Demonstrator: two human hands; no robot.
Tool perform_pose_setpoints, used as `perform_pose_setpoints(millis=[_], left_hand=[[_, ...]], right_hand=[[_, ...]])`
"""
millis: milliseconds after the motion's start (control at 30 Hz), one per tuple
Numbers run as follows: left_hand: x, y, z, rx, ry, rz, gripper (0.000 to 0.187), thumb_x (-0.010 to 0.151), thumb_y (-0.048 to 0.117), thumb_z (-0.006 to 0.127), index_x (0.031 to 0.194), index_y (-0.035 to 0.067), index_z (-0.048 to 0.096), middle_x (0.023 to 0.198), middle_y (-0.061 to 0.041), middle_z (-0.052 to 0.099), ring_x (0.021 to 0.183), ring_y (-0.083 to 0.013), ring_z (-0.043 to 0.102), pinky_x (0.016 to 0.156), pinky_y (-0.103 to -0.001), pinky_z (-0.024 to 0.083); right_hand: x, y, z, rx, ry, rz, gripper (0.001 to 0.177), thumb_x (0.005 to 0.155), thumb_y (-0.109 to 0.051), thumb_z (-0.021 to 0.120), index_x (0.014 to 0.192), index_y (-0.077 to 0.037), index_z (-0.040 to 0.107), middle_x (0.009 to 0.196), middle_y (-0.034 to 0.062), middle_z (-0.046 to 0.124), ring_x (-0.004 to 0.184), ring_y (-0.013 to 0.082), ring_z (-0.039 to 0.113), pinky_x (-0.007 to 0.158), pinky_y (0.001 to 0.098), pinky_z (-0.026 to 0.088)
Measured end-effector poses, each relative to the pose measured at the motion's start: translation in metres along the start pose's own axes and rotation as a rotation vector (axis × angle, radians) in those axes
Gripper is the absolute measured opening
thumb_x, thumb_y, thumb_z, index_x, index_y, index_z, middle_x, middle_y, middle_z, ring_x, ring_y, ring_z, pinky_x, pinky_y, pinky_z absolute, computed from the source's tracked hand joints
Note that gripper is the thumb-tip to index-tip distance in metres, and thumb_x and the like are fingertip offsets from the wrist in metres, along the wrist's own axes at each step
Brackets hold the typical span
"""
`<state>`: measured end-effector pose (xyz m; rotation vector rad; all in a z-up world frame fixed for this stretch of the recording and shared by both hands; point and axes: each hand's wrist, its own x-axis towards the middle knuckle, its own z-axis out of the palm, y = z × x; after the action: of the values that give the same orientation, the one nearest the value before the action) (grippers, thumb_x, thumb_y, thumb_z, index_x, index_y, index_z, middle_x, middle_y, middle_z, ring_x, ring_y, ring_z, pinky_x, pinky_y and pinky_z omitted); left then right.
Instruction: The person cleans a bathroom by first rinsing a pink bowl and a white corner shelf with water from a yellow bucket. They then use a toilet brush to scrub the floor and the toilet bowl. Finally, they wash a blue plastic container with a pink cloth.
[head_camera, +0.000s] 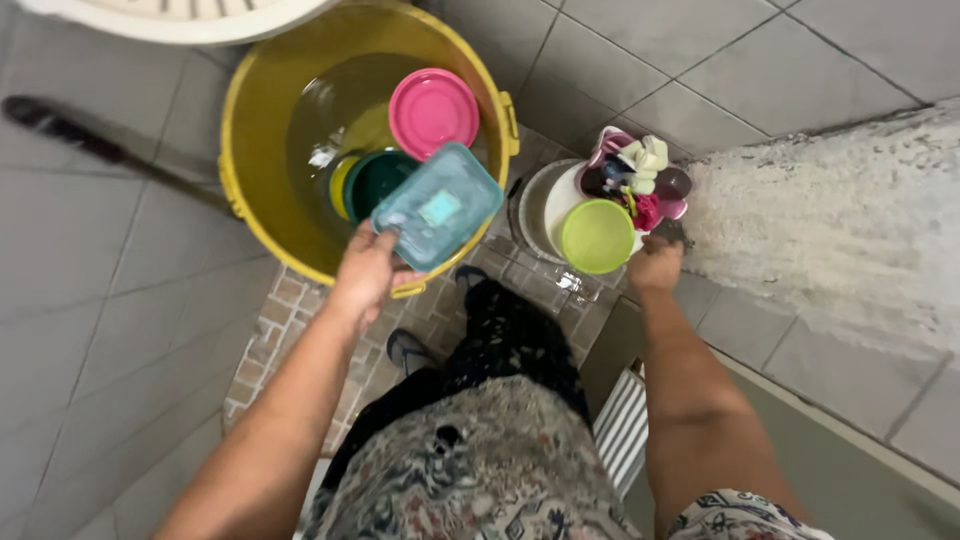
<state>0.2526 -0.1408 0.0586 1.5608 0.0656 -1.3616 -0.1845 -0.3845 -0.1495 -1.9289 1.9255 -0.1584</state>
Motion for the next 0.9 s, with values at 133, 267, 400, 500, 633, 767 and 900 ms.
perform_pose_setpoints(millis=[133, 267, 400, 500, 633, 767, 900], left_hand=[[0.035, -0.023, 0.033, 0.041, -0.033, -0.026, 0.04, 0.111, 0.02, 0.047, 0.149, 0.009, 0.052, 0.135, -0.015, 0.072, 0.109, -0.0326, 0.077, 0.086, -0.048, 0.068], [0.054, -0.045, 0.056, 0.044, -0.052, -0.063, 0.04, 0.111, 0.021, 0.048, 0.149, 0.009, 0.052, 0.134, -0.015, 0.072, 0.109, -0.0316, 0.078, 0.087, -0.047, 0.069], [0.059, -0.051, 0.068, 0.063, -0.07, -0.081, 0.041, 0.11, 0.021, 0.049, 0.149, 0.01, 0.052, 0.137, -0.012, 0.07, 0.112, -0.0289, 0.076, 0.088, -0.047, 0.068], [0.054, -0.046, 0.071, 0.063, -0.052, -0.101, 0.043, 0.107, 0.018, 0.051, 0.15, 0.014, 0.051, 0.138, -0.011, 0.068, 0.113, -0.0295, 0.075, 0.088, -0.048, 0.068], [0.043, -0.033, 0.072, 0.08, -0.066, -0.079, 0.043, 0.105, 0.015, 0.052, 0.148, 0.012, 0.05, 0.139, -0.012, 0.067, 0.115, -0.0306, 0.076, 0.089, -0.051, 0.069], [0.03, -0.022, 0.068, 0.009, -0.079, -0.096, 0.046, 0.104, 0.013, 0.051, 0.15, 0.014, 0.047, 0.139, -0.013, 0.067, 0.115, -0.0329, 0.076, 0.091, -0.054, 0.067], [0.016, -0.017, 0.061, -0.02, -0.046, -0.073, 0.047, 0.106, 0.015, 0.05, 0.153, 0.016, 0.043, 0.14, -0.014, 0.067, 0.115, -0.0368, 0.075, 0.092, -0.059, 0.065]], right_hand=[[0.038, 0.027, 0.026, 0.175, 0.064, -0.242, 0.043, 0.077, -0.001, 0.062, 0.114, -0.007, 0.084, 0.142, 0.0313, 0.063, 0.125, 0.0468, 0.065, 0.108, 0.0467, 0.053], [0.075, 0.046, 0.052, 0.008, -0.055, -0.355, 0.044, 0.084, 0.0, 0.065, 0.124, -0.007, 0.083, 0.142, 0.0313, 0.063, 0.129, 0.0498, 0.063, 0.116, 0.0494, 0.051], [0.098, 0.051, 0.06, 0.048, -0.178, -0.307, 0.049, 0.083, -0.001, 0.063, 0.131, 0.001, 0.076, 0.139, 0.0331, 0.066, 0.131, 0.0519, 0.06, 0.114, 0.0512, 0.048], [0.089, 0.052, 0.037, 0.117, -0.247, -0.029, 0.045, 0.088, -0.002, 0.061, 0.131, 0.002, 0.076, 0.137, 0.0304, 0.07, 0.131, 0.0451, 0.065, 0.113, 0.0461, 0.051], [0.057, 0.031, -0.048, 0.335, -0.186, -0.094, 0.044, 0.092, 0.001, 0.056, 0.131, 0.004, 0.075, 0.14, 0.0265, 0.072, 0.133, 0.0376, 0.069, 0.115, 0.0399, 0.051], [0.002, -0.045, -0.151, 0.386, -0.195, -0.347, 0.032, 0.102, 0.002, 0.061, 0.13, 0.004, 0.076, 0.145, 0.0222, 0.068, 0.134, 0.0352, 0.065, 0.115, 0.0405, 0.049], [-0.06, -0.158, -0.229, 0.501, -0.331, -0.587, 0.027, 0.106, -0.002, 0.064, 0.13, -0.001, 0.078, 0.142, 0.015, 0.071, 0.131, 0.0305, 0.068, 0.114, 0.0397, 0.051]])
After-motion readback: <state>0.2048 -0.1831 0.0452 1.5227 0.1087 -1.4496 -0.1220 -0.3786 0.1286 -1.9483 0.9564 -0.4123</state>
